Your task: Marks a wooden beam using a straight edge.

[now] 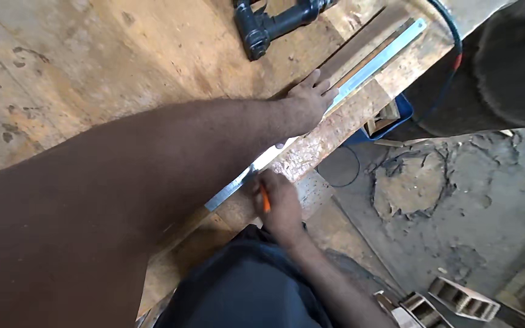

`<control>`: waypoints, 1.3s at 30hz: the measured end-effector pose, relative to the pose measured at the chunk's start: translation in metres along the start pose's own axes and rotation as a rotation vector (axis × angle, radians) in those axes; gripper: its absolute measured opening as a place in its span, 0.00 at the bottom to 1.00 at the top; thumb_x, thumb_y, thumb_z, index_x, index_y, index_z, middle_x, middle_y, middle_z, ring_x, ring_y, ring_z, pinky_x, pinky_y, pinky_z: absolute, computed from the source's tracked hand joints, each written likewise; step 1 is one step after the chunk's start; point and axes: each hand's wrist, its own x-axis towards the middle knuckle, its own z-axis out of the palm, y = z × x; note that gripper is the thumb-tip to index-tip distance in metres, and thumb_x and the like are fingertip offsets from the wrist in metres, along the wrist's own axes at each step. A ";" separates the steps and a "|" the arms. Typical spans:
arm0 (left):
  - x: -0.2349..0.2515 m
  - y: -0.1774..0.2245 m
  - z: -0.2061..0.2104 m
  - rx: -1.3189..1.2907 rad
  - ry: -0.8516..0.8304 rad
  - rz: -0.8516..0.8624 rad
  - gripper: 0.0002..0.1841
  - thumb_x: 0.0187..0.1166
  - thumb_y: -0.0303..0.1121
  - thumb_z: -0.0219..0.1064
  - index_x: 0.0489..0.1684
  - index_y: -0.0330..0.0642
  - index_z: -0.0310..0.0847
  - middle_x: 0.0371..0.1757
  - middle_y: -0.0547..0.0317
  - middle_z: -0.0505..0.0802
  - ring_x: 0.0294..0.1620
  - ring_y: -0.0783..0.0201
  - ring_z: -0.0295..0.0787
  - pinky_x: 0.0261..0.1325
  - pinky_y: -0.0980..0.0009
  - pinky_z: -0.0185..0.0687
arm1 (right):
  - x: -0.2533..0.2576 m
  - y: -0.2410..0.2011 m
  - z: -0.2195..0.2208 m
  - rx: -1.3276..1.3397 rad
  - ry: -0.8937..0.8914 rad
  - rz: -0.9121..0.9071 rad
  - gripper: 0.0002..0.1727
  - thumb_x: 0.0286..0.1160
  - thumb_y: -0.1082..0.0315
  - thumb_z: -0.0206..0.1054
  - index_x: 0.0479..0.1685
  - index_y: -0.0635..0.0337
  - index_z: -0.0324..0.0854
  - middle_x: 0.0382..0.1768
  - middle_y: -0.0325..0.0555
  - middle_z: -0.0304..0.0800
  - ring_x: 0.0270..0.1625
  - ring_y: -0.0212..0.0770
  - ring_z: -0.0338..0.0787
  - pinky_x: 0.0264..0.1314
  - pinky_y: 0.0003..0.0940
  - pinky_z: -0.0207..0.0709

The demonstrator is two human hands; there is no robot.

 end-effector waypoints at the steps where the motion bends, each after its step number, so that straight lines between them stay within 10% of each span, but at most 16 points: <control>1: 0.000 -0.002 0.000 -0.005 0.011 0.007 0.48 0.64 0.39 0.83 0.88 0.39 0.63 0.97 0.55 0.55 0.95 0.41 0.48 0.94 0.38 0.33 | -0.011 -0.010 0.008 -0.009 -0.066 -0.032 0.08 0.71 0.66 0.69 0.45 0.55 0.86 0.38 0.47 0.87 0.40 0.48 0.91 0.36 0.48 0.87; 6: 0.000 -0.002 -0.001 -0.012 -0.005 0.013 0.58 0.50 0.48 0.90 0.89 0.41 0.62 0.97 0.55 0.54 0.95 0.42 0.46 0.94 0.37 0.33 | -0.035 -0.018 0.046 0.162 -0.380 -0.264 0.08 0.82 0.63 0.64 0.45 0.54 0.87 0.43 0.42 0.91 0.51 0.40 0.92 0.56 0.39 0.87; 13: 0.002 -0.001 0.003 0.025 -0.006 0.003 0.59 0.49 0.49 0.90 0.89 0.41 0.62 0.97 0.55 0.52 0.96 0.42 0.44 0.94 0.37 0.34 | -0.007 -0.005 0.016 0.090 -0.090 -0.091 0.06 0.79 0.62 0.67 0.43 0.52 0.87 0.32 0.40 0.89 0.32 0.39 0.90 0.33 0.42 0.87; 16: 0.021 -0.007 0.027 0.064 0.142 0.021 0.72 0.20 0.56 0.95 0.87 0.44 0.66 0.95 0.52 0.57 0.92 0.37 0.52 0.87 0.29 0.52 | -0.027 -0.020 0.039 0.135 -0.251 -0.166 0.06 0.77 0.62 0.69 0.43 0.52 0.88 0.39 0.41 0.90 0.43 0.40 0.92 0.44 0.41 0.90; 20: 0.000 -0.001 -0.001 0.002 -0.005 0.004 0.60 0.48 0.48 0.91 0.90 0.41 0.61 0.97 0.54 0.52 0.95 0.41 0.46 0.94 0.37 0.32 | -0.022 -0.010 0.042 0.263 -0.269 -0.210 0.08 0.82 0.62 0.66 0.45 0.53 0.90 0.40 0.39 0.93 0.44 0.37 0.93 0.50 0.40 0.90; 24: -0.001 -0.001 -0.001 0.016 -0.012 0.009 0.54 0.59 0.42 0.87 0.90 0.39 0.59 0.97 0.53 0.52 0.96 0.40 0.44 0.94 0.36 0.34 | 0.005 0.018 0.009 0.216 -0.009 -0.137 0.09 0.83 0.63 0.64 0.41 0.53 0.89 0.33 0.37 0.92 0.29 0.33 0.89 0.32 0.37 0.86; 31: 0.003 -0.005 0.003 0.030 0.003 0.028 0.76 0.30 0.55 0.95 0.94 0.41 0.52 0.98 0.54 0.50 0.94 0.39 0.46 0.94 0.37 0.35 | -0.021 -0.017 0.042 0.154 -0.339 -0.230 0.09 0.80 0.61 0.67 0.48 0.52 0.91 0.46 0.42 0.94 0.52 0.42 0.93 0.57 0.44 0.88; 35: 0.002 -0.005 0.007 0.018 0.089 0.063 0.58 0.54 0.41 0.88 0.92 0.38 0.57 0.96 0.51 0.56 0.92 0.38 0.51 0.91 0.35 0.40 | 0.000 0.014 0.023 0.386 -0.183 -0.120 0.10 0.83 0.64 0.65 0.39 0.56 0.91 0.33 0.39 0.92 0.34 0.34 0.90 0.41 0.36 0.88; 39: 0.007 -0.008 0.008 -0.006 0.093 0.066 0.57 0.56 0.39 0.87 0.93 0.40 0.56 0.96 0.53 0.57 0.90 0.40 0.56 0.88 0.36 0.48 | 0.057 0.083 -0.051 0.296 0.104 -0.109 0.10 0.85 0.65 0.63 0.47 0.56 0.91 0.37 0.40 0.94 0.33 0.34 0.91 0.39 0.39 0.90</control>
